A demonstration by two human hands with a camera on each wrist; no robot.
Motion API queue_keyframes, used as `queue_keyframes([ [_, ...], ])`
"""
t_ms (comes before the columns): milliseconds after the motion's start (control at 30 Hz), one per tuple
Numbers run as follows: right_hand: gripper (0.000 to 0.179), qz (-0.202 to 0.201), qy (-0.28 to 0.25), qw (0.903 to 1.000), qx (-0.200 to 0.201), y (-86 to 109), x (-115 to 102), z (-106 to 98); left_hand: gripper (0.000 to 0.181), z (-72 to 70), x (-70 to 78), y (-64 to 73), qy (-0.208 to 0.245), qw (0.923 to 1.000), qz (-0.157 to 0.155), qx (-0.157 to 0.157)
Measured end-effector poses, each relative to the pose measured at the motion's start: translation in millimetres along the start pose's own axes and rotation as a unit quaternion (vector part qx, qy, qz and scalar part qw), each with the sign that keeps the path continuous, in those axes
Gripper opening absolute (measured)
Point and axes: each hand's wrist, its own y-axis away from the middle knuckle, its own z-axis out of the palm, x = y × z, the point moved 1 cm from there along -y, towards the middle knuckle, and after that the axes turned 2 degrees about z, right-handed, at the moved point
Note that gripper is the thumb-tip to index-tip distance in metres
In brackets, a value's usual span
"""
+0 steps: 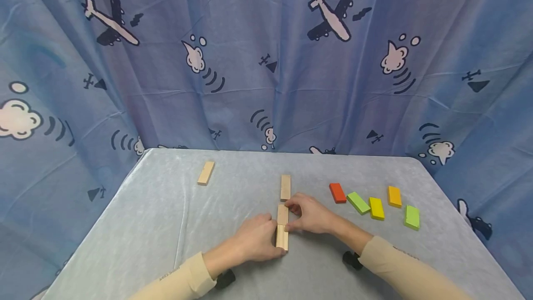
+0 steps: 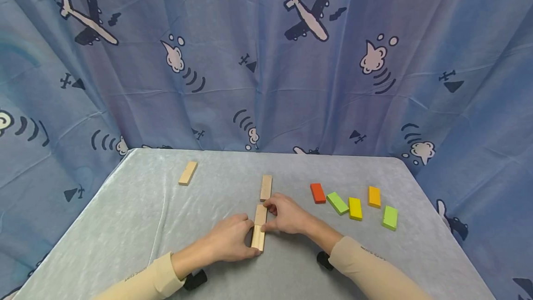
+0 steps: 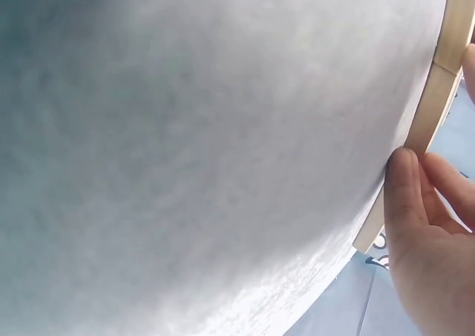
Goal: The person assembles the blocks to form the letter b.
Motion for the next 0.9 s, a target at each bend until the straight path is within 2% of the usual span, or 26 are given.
queue_keyframes([
  [367, 0.056, -0.003, 0.012, 0.9999, -0.001, 4.9, -4, 2, 0.065, -0.7, -1.1, 1.5, 0.004, 0.9998, 0.008, -0.016],
  [633, 0.06, -0.012, 0.021, 0.9997, -0.005, 8.6, -5, 3, 0.066, -1.4, -3.2, 3.8, 0.025, 0.9994, 0.009, -0.022],
  [900, 0.065, -0.002, 0.027, 0.9996, -0.01, 11.3, -9, 3, 0.066, -1.0, -3.5, 2.8, 0.022, 0.9995, 0.012, -0.021],
])
